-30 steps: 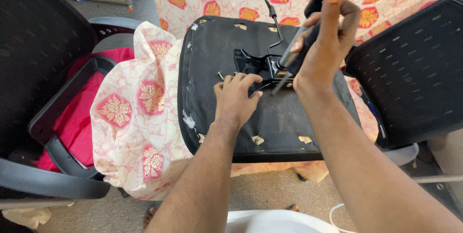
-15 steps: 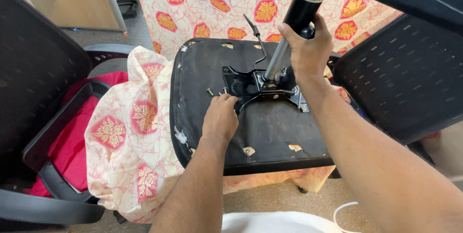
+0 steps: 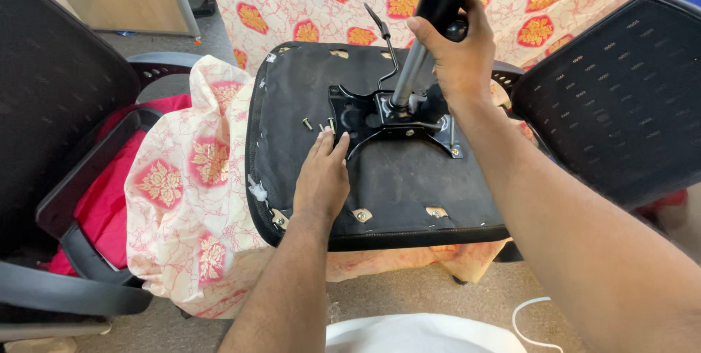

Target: The person attaches the gas lift cylinder to the underside of an office chair seat using a screwdriver and multiple screws. The person then positions the chair base with casters over the cylinder and continues to secure the assembly by tightening additional screws.

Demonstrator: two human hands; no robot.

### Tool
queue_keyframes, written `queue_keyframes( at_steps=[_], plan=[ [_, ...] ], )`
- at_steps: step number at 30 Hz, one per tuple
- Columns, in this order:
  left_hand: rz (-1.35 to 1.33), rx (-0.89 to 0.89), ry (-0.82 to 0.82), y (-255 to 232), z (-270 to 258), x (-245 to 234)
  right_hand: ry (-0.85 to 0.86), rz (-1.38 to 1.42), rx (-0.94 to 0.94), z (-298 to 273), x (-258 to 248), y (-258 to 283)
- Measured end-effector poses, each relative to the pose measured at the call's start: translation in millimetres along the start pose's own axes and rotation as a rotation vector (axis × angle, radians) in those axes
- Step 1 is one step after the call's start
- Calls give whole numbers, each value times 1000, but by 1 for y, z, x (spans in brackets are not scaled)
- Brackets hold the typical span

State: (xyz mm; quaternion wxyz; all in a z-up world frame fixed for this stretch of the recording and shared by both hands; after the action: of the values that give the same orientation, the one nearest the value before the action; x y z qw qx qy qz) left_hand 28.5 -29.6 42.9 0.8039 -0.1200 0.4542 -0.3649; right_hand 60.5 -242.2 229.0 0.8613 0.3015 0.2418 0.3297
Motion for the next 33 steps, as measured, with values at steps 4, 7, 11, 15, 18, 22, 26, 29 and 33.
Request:
queue_keyframes(
  at_steps=[4,7,11,15,18,22,26,29,33],
  plan=[
    [-16,9,11,-1,-1,4,-97,198,-153,-25,-9,12],
    [-51,-18,6,5,-5,5,-6,482,162,-50,-2,-12],
    [-181,-108,-83,13,-5,-6,17,792,257,-65,10,-11],
    [-69,-189,-72,18,-3,-15,105,927,256,-67,32,-3],
    [57,-219,-75,22,0,-23,166,930,293,-69,48,-8],
    [1,-234,-66,27,5,-17,199,932,332,-74,55,-17],
    [-25,-307,-67,34,2,-8,207,887,339,-78,54,-13],
    [-52,-264,-81,28,-2,-11,218,788,324,-82,53,-3],
    [-65,-226,-98,25,-2,-16,257,766,385,-94,62,-1]
  ],
)
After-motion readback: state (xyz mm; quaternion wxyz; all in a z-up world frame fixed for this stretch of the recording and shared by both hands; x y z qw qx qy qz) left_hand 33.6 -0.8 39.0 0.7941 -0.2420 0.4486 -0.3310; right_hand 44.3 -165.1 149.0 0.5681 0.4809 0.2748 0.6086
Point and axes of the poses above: each hand's wrist, its own z-axis towards the middle knuckle, its own x-axis out of the palm, y = z × x, the point moved 10 cm from there along z, towards the middle knuckle, and after that the axes turned 5 degrees about -y, right-handed, at the moved point
